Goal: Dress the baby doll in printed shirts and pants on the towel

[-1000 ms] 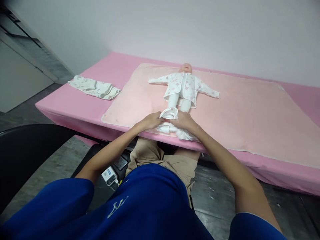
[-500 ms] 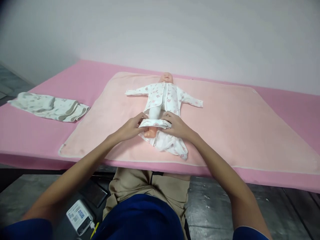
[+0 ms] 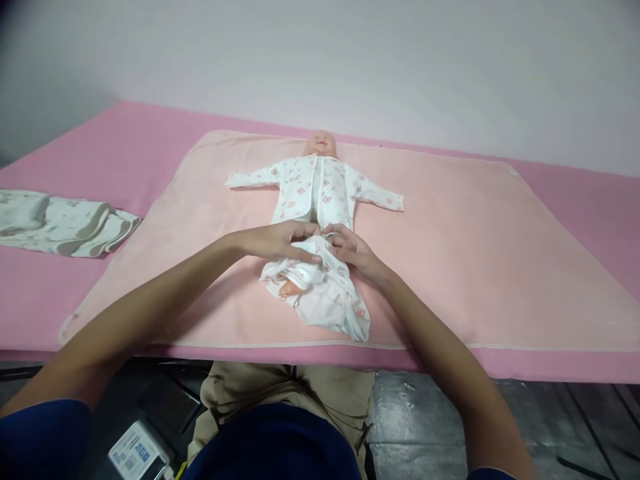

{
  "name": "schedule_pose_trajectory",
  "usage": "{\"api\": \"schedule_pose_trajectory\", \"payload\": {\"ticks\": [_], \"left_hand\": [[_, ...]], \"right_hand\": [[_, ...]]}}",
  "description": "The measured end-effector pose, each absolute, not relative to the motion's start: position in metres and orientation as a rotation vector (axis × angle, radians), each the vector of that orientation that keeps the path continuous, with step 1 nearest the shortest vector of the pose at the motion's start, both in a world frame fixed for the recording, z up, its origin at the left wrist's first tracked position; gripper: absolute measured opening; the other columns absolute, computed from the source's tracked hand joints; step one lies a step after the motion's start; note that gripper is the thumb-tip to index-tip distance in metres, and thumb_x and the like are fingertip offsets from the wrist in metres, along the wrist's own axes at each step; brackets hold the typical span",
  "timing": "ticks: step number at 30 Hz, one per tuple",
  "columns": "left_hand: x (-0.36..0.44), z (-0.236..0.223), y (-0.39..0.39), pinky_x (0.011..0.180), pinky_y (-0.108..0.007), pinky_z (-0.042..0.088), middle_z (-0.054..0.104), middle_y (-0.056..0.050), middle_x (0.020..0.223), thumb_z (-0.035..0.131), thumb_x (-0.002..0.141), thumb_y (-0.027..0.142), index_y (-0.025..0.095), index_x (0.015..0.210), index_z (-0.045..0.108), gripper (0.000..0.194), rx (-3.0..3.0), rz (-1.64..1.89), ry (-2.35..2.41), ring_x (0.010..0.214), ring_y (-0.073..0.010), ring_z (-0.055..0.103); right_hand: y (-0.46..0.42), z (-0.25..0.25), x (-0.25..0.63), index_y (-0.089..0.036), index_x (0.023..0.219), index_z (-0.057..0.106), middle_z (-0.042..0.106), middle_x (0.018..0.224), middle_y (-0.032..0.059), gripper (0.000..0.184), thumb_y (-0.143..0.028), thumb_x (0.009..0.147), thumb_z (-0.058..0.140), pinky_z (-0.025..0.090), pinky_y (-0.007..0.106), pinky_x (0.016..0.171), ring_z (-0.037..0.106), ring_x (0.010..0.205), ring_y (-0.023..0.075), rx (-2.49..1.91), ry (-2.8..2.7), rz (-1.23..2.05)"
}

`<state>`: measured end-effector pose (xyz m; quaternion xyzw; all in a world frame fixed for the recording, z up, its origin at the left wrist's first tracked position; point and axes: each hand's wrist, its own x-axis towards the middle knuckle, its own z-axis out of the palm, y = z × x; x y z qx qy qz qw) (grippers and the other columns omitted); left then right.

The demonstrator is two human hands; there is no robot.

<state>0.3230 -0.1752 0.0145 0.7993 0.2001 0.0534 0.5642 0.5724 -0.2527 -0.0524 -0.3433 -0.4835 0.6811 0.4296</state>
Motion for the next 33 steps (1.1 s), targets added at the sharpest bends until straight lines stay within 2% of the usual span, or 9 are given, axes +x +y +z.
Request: {"api": "schedule_pose_trajectory", "payload": {"ticks": [3, 5, 8, 12, 16, 20, 25, 30, 33], "left_hand": [[0.33, -0.003, -0.158, 0.085, -0.031, 0.052, 0.074, -0.006, 0.113, 0.084, 0.091, 0.046, 0.018, 0.115, 0.072, 0.039, 1.562, 0.139, 0.473, 0.099, -0.0184, 0.071], [0.329, -0.014, -0.152, 0.086, -0.029, 0.054, 0.076, -0.005, 0.112, 0.086, 0.09, 0.042, 0.018, 0.114, 0.075, 0.036, 1.465, 0.159, 0.518, 0.1, -0.0179, 0.073], [0.325, -0.021, -0.147, 0.086, -0.029, 0.057, 0.079, -0.005, 0.11, 0.088, 0.089, 0.041, 0.019, 0.112, 0.078, 0.033, 1.409, 0.147, 0.523, 0.101, -0.0184, 0.075], [0.321, -0.016, -0.146, 0.093, -0.033, 0.06, 0.082, -0.008, 0.113, 0.091, 0.086, 0.046, 0.02, 0.115, 0.081, 0.04, 1.435, -0.003, 0.409, 0.106, -0.0227, 0.078], [0.319, -0.005, -0.148, 0.091, -0.035, 0.059, 0.083, -0.008, 0.107, 0.095, 0.082, 0.046, 0.019, 0.108, 0.082, 0.04, 1.61, -0.149, 0.348, 0.1, -0.0246, 0.078], [0.315, -0.005, -0.145, 0.097, -0.033, 0.056, 0.079, -0.007, 0.119, 0.087, 0.092, 0.046, 0.022, 0.119, 0.077, 0.037, 1.647, -0.047, 0.301, 0.112, -0.0237, 0.075], [0.314, -0.018, -0.136, 0.088, -0.03, 0.054, 0.074, -0.005, 0.107, 0.082, 0.095, 0.046, 0.019, 0.115, 0.073, 0.034, 1.568, 0.084, 0.368, 0.099, -0.0202, 0.071], [0.316, -0.024, -0.138, 0.101, -0.033, 0.055, 0.077, -0.008, 0.127, 0.08, 0.097, 0.053, 0.022, 0.128, 0.076, 0.045, 1.589, 0.084, 0.398, 0.12, -0.0245, 0.071], [0.318, -0.024, -0.142, 0.105, -0.035, 0.055, 0.078, -0.011, 0.131, 0.082, 0.094, 0.056, 0.02, 0.132, 0.076, 0.053, 1.598, 0.09, 0.42, 0.125, -0.0271, 0.071]], "right_hand": [[-0.253, -0.052, 0.573, -0.019, 0.113, 0.076, 0.079, 0.1, 0.0053, 0.046, -0.054, 0.089, 0.092, 0.057, 0.025, 0.077, 0.072, 0.083, 0.0157, -0.951, -1.197, 1.813], [-0.254, -0.049, 0.576, -0.016, 0.104, 0.079, 0.079, 0.093, 0.0059, 0.043, -0.056, 0.093, 0.088, 0.056, 0.024, 0.071, 0.07, 0.077, 0.0152, -0.991, -1.24, 1.896], [-0.256, -0.046, 0.578, -0.015, 0.094, 0.08, 0.077, 0.082, 0.0041, 0.044, -0.056, 0.087, 0.093, 0.051, 0.023, 0.063, 0.065, 0.067, 0.0135, -0.974, -1.251, 1.921], [-0.259, -0.047, 0.569, -0.017, 0.099, 0.079, 0.077, 0.084, 0.0041, 0.05, -0.06, 0.08, 0.096, 0.053, 0.024, 0.066, 0.068, 0.071, 0.0155, -0.936, -1.101, 1.775], [-0.264, -0.048, 0.563, -0.017, 0.096, 0.077, 0.076, 0.082, 0.0038, 0.048, -0.062, 0.086, 0.091, 0.053, 0.024, 0.063, 0.067, 0.068, 0.0146, -0.985, -1.057, 1.718], [-0.267, -0.042, 0.571, -0.016, 0.099, 0.078, 0.078, 0.087, 0.0039, 0.043, -0.056, 0.09, 0.091, 0.054, 0.023, 0.064, 0.069, 0.071, 0.0144, -0.994, -1.267, 1.905], [-0.267, -0.035, 0.58, -0.014, 0.11, 0.079, 0.081, 0.099, 0.0054, 0.043, -0.04, 0.082, 0.099, 0.059, 0.022, 0.075, 0.076, 0.087, 0.0167, -0.904, -1.55, 2.065], [-0.271, -0.036, 0.575, -0.015, 0.106, 0.078, 0.079, 0.098, 0.0033, 0.041, -0.033, 0.078, 0.101, 0.06, 0.023, 0.075, 0.074, 0.086, 0.0156, -0.934, -1.602, 1.954], [-0.275, -0.037, 0.567, -0.016, 0.106, 0.075, 0.076, 0.092, 0.0009, 0.042, -0.034, 0.078, 0.101, 0.059, 0.023, 0.072, 0.072, 0.082, 0.0151, -0.947, -1.588, 1.871]]}}
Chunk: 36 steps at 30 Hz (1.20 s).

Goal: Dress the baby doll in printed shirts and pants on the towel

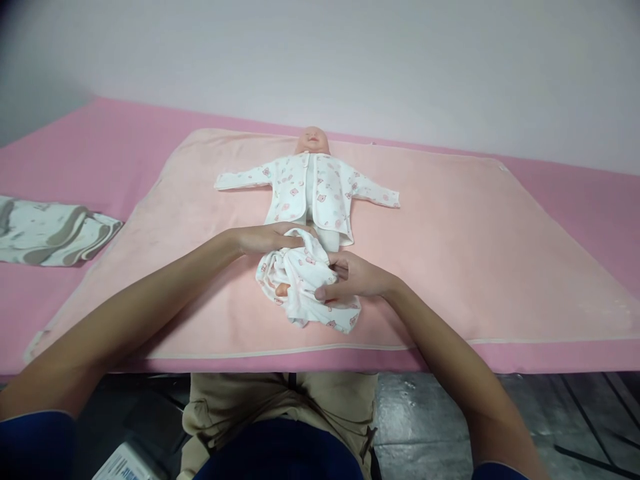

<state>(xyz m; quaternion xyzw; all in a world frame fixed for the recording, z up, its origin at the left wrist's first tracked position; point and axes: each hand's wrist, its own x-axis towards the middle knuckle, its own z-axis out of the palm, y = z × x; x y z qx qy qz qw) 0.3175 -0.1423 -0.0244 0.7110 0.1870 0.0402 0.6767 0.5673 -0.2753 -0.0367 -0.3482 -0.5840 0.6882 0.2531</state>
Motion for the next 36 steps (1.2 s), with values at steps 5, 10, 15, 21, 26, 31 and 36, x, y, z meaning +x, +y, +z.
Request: {"api": "schedule_pose_trajectory", "payload": {"ticks": [5, 10, 15, 21, 26, 31, 36], "left_hand": [[0.32, -0.022, -0.149, 0.102, -0.036, 0.056, 0.078, -0.012, 0.125, 0.083, 0.092, 0.06, 0.016, 0.123, 0.077, 0.054, 1.546, 0.16, 0.477, 0.117, -0.0259, 0.073], [0.321, -0.019, -0.152, 0.104, -0.035, 0.056, 0.079, -0.01, 0.126, 0.082, 0.095, 0.056, 0.019, 0.127, 0.077, 0.049, 1.557, 0.162, 0.468, 0.12, -0.025, 0.073], [0.321, -0.011, -0.153, 0.107, -0.039, 0.057, 0.08, -0.014, 0.132, 0.081, 0.094, 0.059, 0.018, 0.137, 0.075, 0.059, 1.504, 0.081, 0.439, 0.128, -0.0295, 0.073], [0.323, 0.006, -0.16, 0.104, -0.037, 0.057, 0.082, -0.009, 0.127, 0.092, 0.084, 0.053, 0.022, 0.131, 0.079, 0.058, 1.778, -0.064, 0.444, 0.123, -0.0295, 0.075], [0.322, 0.007, -0.161, 0.104, -0.034, 0.055, 0.078, -0.008, 0.139, 0.091, 0.084, 0.046, 0.024, 0.141, 0.074, 0.063, 1.868, -0.015, 0.46, 0.131, -0.0299, 0.072], [0.316, -0.001, -0.151, 0.102, -0.034, 0.057, 0.077, -0.01, 0.135, 0.09, 0.086, 0.045, 0.023, 0.133, 0.075, 0.054, 1.74, 0.022, 0.392, 0.125, -0.0284, 0.073], [0.312, -0.01, -0.141, 0.095, -0.033, 0.06, 0.079, -0.01, 0.124, 0.091, 0.085, 0.048, 0.022, 0.127, 0.076, 0.051, 1.626, 0.001, 0.3, 0.113, -0.0265, 0.076]], "right_hand": [[-0.28, -0.033, 0.559, -0.019, 0.127, 0.07, 0.076, 0.1, 0.001, 0.057, -0.031, 0.079, 0.1, 0.06, 0.023, 0.07, 0.073, 0.084, 0.0147, -0.973, -1.544, 1.883], [-0.281, -0.033, 0.563, -0.02, 0.129, 0.072, 0.079, 0.106, 0.0037, 0.066, -0.028, 0.072, 0.104, 0.064, 0.029, 0.077, 0.075, 0.094, 0.0204, -1.022, -1.69, 1.917], [-0.278, -0.033, 0.561, -0.023, 0.133, 0.071, 0.076, 0.109, 0.0035, 0.061, -0.036, 0.08, 0.099, 0.06, 0.03, 0.075, 0.072, 0.091, 0.0205, -1.167, -1.558, 1.557], [-0.275, -0.034, 0.554, -0.02, 0.107, 0.071, 0.068, 0.09, -0.0015, 0.038, -0.035, 0.081, 0.096, 0.049, 0.025, 0.069, 0.062, 0.078, 0.0147, -1.186, -1.445, 1.36], [-0.272, -0.033, 0.559, -0.02, 0.109, 0.071, 0.073, 0.095, -0.0004, 0.046, -0.036, 0.077, 0.099, 0.052, 0.026, 0.073, 0.067, 0.083, 0.016, -1.167, -1.354, 1.433], [-0.269, -0.023, 0.576, -0.018, 0.127, 0.077, 0.079, 0.117, 0.0064, 0.051, -0.041, 0.085, 0.095, 0.059, 0.029, 0.088, 0.074, 0.101, 0.0203, -1.15, -1.537, 1.772], [-0.267, -0.025, 0.583, -0.017, 0.113, 0.082, 0.08, 0.102, 0.0044, 0.042, -0.047, 0.087, 0.093, 0.057, 0.027, 0.077, 0.072, 0.088, 0.0187, -1.04, -1.619, 1.781]]}}
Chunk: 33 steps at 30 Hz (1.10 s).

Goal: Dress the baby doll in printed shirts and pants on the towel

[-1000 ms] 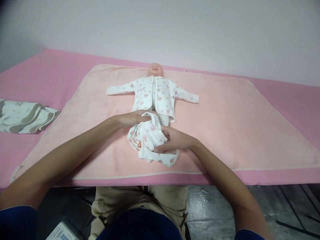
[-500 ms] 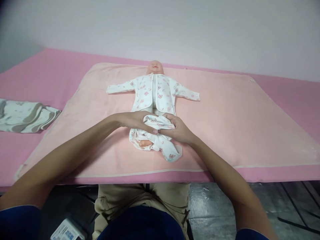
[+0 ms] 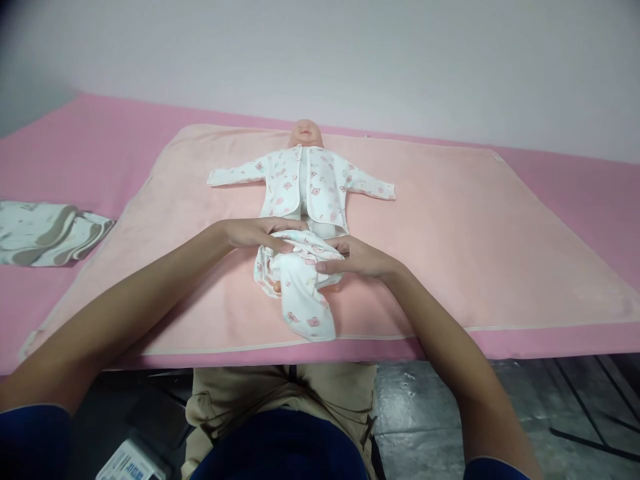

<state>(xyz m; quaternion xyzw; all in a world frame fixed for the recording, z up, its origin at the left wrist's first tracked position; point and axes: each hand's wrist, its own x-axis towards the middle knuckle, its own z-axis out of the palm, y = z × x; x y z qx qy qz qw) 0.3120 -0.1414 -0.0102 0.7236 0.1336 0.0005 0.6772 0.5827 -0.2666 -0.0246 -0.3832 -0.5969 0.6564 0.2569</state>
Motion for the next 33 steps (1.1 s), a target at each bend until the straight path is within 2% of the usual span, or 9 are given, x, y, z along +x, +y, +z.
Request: {"api": "schedule_pose_trajectory", "payload": {"ticks": [7, 11, 13, 16, 19, 21, 24, 28, 33], "left_hand": [[0.307, -0.013, -0.137, 0.114, -0.035, 0.057, 0.074, -0.013, 0.146, 0.083, 0.094, 0.054, 0.024, 0.156, 0.064, 0.072, 1.634, -0.003, 0.376, 0.141, -0.0296, 0.068], [0.306, -0.015, -0.134, 0.114, -0.038, 0.059, 0.077, -0.013, 0.141, 0.086, 0.091, 0.052, 0.025, 0.162, 0.059, 0.081, 1.619, -0.01, 0.41, 0.138, -0.029, 0.07], [0.308, -0.014, -0.135, 0.106, -0.039, 0.062, 0.08, -0.013, 0.131, 0.089, 0.087, 0.051, 0.023, 0.156, 0.065, 0.078, 1.609, -0.034, 0.395, 0.128, -0.0296, 0.075], [0.311, -0.01, -0.137, 0.092, -0.037, 0.065, 0.083, -0.013, 0.113, 0.094, 0.08, 0.052, 0.019, 0.127, 0.08, 0.059, 1.614, -0.078, 0.39, 0.108, -0.029, 0.08], [0.311, -0.005, -0.138, 0.086, -0.036, 0.064, 0.083, -0.01, 0.103, 0.096, 0.079, 0.054, 0.019, 0.103, 0.082, 0.045, 1.636, -0.137, 0.404, 0.097, -0.0269, 0.079], [0.31, -0.004, -0.138, 0.087, -0.036, 0.064, 0.084, -0.009, 0.103, 0.095, 0.08, 0.055, 0.019, 0.101, 0.082, 0.044, 1.648, -0.175, 0.396, 0.096, -0.0267, 0.079], [0.308, -0.006, -0.138, 0.093, -0.036, 0.064, 0.084, -0.009, 0.112, 0.093, 0.083, 0.055, 0.022, 0.116, 0.081, 0.048, 1.664, -0.153, 0.353, 0.106, -0.0278, 0.079], [0.307, -0.013, -0.137, 0.105, -0.036, 0.061, 0.082, -0.01, 0.125, 0.088, 0.09, 0.055, 0.025, 0.144, 0.071, 0.064, 1.677, -0.042, 0.317, 0.123, -0.0287, 0.077], [0.308, -0.016, -0.138, 0.109, -0.039, 0.06, 0.081, -0.012, 0.13, 0.087, 0.092, 0.055, 0.024, 0.146, 0.072, 0.064, 1.658, -0.043, 0.338, 0.124, -0.0288, 0.076]], "right_hand": [[-0.267, -0.033, 0.569, -0.019, 0.141, 0.074, 0.082, 0.106, 0.0075, 0.063, -0.054, 0.091, 0.089, 0.06, 0.027, 0.081, 0.075, 0.093, 0.0201, -0.976, -1.228, 1.704], [-0.268, -0.035, 0.564, -0.02, 0.141, 0.074, 0.083, 0.114, 0.0093, 0.062, -0.054, 0.091, 0.089, 0.062, 0.028, 0.086, 0.077, 0.098, 0.0218, -0.949, -1.154, 1.746], [-0.268, -0.037, 0.564, -0.02, 0.138, 0.076, 0.084, 0.112, 0.0091, 0.061, -0.055, 0.09, 0.09, 0.062, 0.029, 0.086, 0.078, 0.097, 0.0219, -0.95, -1.152, 1.749], [-0.268, -0.04, 0.564, -0.018, 0.133, 0.078, 0.083, 0.099, 0.0082, 0.062, -0.059, 0.089, 0.09, 0.062, 0.03, 0.081, 0.077, 0.089, 0.0223, -0.966, -1.164, 1.705], [-0.269, -0.041, 0.562, -0.018, 0.132, 0.078, 0.083, 0.097, 0.0084, 0.065, -0.065, 0.09, 0.087, 0.061, 0.031, 0.079, 0.078, 0.089, 0.0237, -0.977, -1.178, 1.634], [-0.269, -0.04, 0.561, -0.019, 0.133, 0.077, 0.083, 0.103, 0.0093, 0.066, -0.068, 0.091, 0.086, 0.061, 0.03, 0.082, 0.078, 0.097, 0.0247, -0.975, -1.18, 1.581], [-0.269, -0.039, 0.562, -0.019, 0.14, 0.073, 0.082, 0.11, 0.0094, 0.068, -0.07, 0.095, 0.08, 0.06, 0.029, 0.082, 0.077, 0.098, 0.0233, -0.982, -1.228, 1.575], [-0.268, -0.039, 0.57, -0.022, 0.145, 0.07, 0.08, 0.112, 0.0066, 0.063, -0.066, 0.101, 0.075, 0.059, 0.028, 0.083, 0.074, 0.096, 0.0195, -1.006, -1.441, 1.648], [-0.269, -0.037, 0.58, -0.017, 0.123, 0.078, 0.078, 0.105, 0.0051, 0.059, -0.055, 0.082, 0.097, 0.058, 0.027, 0.077, 0.071, 0.092, 0.0195, -0.936, -1.679, 1.811]]}}
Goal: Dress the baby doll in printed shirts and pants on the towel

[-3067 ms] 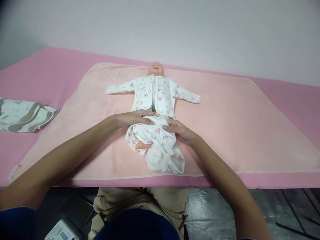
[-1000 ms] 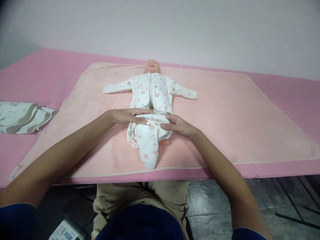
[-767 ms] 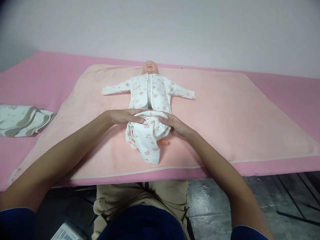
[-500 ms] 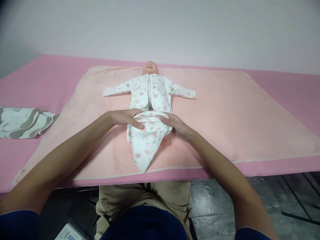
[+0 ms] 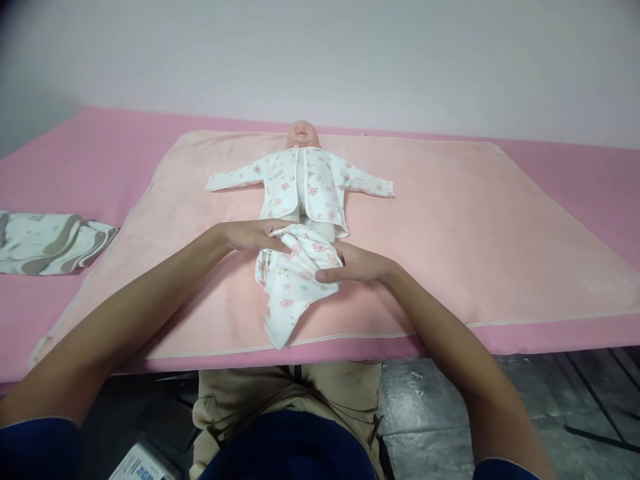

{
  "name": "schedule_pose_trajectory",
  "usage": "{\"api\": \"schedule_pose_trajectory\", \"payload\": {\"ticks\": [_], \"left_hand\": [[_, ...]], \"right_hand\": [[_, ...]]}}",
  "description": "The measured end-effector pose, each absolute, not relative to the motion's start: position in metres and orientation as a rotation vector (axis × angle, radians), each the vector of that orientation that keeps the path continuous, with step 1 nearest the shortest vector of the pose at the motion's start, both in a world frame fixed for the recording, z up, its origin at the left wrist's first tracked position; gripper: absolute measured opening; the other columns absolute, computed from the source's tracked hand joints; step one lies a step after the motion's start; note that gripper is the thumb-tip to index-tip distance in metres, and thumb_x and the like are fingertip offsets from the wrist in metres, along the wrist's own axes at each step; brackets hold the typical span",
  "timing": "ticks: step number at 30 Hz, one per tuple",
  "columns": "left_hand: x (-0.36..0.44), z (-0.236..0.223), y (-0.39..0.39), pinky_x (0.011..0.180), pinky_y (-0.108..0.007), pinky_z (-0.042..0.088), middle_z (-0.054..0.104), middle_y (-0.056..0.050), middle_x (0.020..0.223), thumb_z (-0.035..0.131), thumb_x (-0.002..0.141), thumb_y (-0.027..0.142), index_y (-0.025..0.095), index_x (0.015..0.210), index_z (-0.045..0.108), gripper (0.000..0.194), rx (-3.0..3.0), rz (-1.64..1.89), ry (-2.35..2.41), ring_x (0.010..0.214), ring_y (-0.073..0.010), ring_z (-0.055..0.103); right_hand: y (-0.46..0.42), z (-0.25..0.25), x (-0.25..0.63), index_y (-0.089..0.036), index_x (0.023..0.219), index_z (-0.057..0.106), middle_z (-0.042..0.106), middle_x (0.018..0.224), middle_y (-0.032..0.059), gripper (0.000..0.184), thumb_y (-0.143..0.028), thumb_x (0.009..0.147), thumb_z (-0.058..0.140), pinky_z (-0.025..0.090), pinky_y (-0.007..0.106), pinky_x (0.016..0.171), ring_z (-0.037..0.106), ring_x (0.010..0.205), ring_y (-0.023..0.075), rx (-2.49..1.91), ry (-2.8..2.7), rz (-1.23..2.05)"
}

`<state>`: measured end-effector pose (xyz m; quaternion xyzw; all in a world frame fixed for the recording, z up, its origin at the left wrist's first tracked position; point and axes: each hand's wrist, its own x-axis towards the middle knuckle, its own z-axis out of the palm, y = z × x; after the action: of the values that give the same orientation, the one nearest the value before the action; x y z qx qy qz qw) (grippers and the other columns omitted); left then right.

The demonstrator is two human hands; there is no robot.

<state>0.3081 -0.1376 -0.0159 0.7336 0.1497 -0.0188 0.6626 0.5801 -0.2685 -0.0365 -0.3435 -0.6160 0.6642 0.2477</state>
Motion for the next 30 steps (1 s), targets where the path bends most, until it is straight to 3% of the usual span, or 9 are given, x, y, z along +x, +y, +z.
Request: {"api": "schedule_pose_trajectory", "payload": {"ticks": [3, 6, 10, 13, 16, 18, 22, 26, 30], "left_hand": [[0.308, -0.015, -0.137, 0.104, -0.041, 0.063, 0.083, -0.013, 0.12, 0.087, 0.09, 0.06, 0.019, 0.129, 0.079, 0.057, 1.63, -0.076, 0.363, 0.115, -0.0301, 0.08], [0.308, -0.015, -0.136, 0.101, -0.043, 0.065, 0.084, -0.014, 0.114, 0.09, 0.086, 0.064, 0.016, 0.118, 0.081, 0.058, 1.613, -0.094, 0.347, 0.107, -0.0308, 0.081], [0.309, -0.014, -0.136, 0.105, -0.045, 0.064, 0.084, -0.014, 0.118, 0.091, 0.086, 0.06, 0.018, 0.134, 0.077, 0.066, 1.619, -0.085, 0.298, 0.112, -0.031, 0.08], [0.311, -0.013, -0.139, 0.109, -0.042, 0.063, 0.082, -0.013, 0.127, 0.082, 0.096, 0.058, 0.021, 0.143, 0.073, 0.061, 1.664, -0.041, 0.302, 0.122, -0.0293, 0.078], [0.312, -0.011, -0.142, 0.108, -0.038, 0.063, 0.081, -0.011, 0.131, 0.08, 0.098, 0.056, 0.023, 0.142, 0.074, 0.056, 1.699, -0.016, 0.334, 0.126, -0.0274, 0.076], [0.312, -0.01, -0.142, 0.103, -0.037, 0.065, 0.083, -0.01, 0.125, 0.084, 0.094, 0.055, 0.021, 0.133, 0.078, 0.052, 1.706, -0.054, 0.335, 0.12, -0.0272, 0.078], [0.309, -0.014, -0.138, 0.087, -0.037, 0.068, 0.085, -0.009, 0.104, 0.101, 0.074, 0.048, 0.018, 0.107, 0.083, 0.048, 1.682, -0.191, 0.304, 0.098, -0.0281, 0.082], [0.307, -0.018, -0.135, 0.093, -0.041, 0.069, 0.086, -0.011, 0.111, 0.101, 0.075, 0.044, 0.021, 0.125, 0.082, 0.059, 1.657, -0.122, 0.292, 0.106, -0.0313, 0.082], [0.309, -0.017, -0.138, 0.107, -0.044, 0.064, 0.085, -0.012, 0.122, 0.095, 0.085, 0.047, 0.021, 0.146, 0.073, 0.07, 1.651, -0.011, 0.312, 0.118, -0.0312, 0.08]], "right_hand": [[-0.27, -0.034, 0.579, -0.017, 0.113, 0.079, 0.078, 0.102, 0.0044, 0.047, -0.05, 0.085, 0.095, 0.058, 0.027, 0.075, 0.071, 0.089, 0.0188, -0.984, -1.671, 1.753], [-0.272, -0.035, 0.573, -0.017, 0.111, 0.08, 0.08, 0.1, 0.0064, 0.046, -0.061, 0.098, 0.08, 0.06, 0.03, 0.079, 0.073, 0.088, 0.0206, -0.983, -1.476, 1.614], [-0.272, -0.04, 0.568, -0.019, 0.126, 0.078, 0.081, 0.095, 0.0066, 0.053, -0.066, 0.101, 0.075, 0.063, 0.035, 0.086, 0.076, 0.092, 0.0241, -1.007, -1.398, 1.642], [-0.272, -0.039, 0.571, -0.018, 0.138, 0.074, 0.081, 0.11, 0.0089, 0.059, -0.061, 0.098, 0.081, 0.064, 0.037, 0.093, 0.076, 0.103, 0.0246, -1.013, -1.549, 1.767], [-0.272, -0.036, 0.575, -0.02, 0.145, 0.07, 0.079, 0.126, 0.0094, 0.071, -0.051, 0.086, 0.094, 0.065, 0.037, 0.094, 0.075, 0.112, 0.0254, -0.951, -1.761, 1.818], [-0.271, -0.035, 0.576, -0.022, 0.148, 0.068, 0.078, 0.13, 0.0092, 0.075, -0.048, 0.085, 0.096, 0.065, 0.039, 0.099, 0.074, 0.118, 0.0266, -0.894, -1.805, 1.78], [-0.268, -0.039, 0.573, -0.02, 0.147, 0.068, 0.078, 0.132, 0.0113, 0.066, -0.061, 0.097, 0.082, 0.062, 0.039, 0.103, 0.073, 0.123, 0.0282, -0.87, -1.646, 1.605], [-0.27, -0.044, 0.568, -0.018, 0.144, 0.07, 0.078, 0.131, 0.0123, 0.068, -0.072, 0.101, 0.071, 0.062, 0.04, 0.102, 0.073, 0.122, 0.029, -0.941, -1.547, 1.545], [-0.27, -0.043, 0.572, -0.019, 0.147, 0.068, 0.078, 0.132, 0.0119, 0.067, -0.065, 0.099, 0.078, 0.061, 0.042, 0.106, 0.074, 0.121, 0.0273, -0.916, -1.627, 1.693]]}}
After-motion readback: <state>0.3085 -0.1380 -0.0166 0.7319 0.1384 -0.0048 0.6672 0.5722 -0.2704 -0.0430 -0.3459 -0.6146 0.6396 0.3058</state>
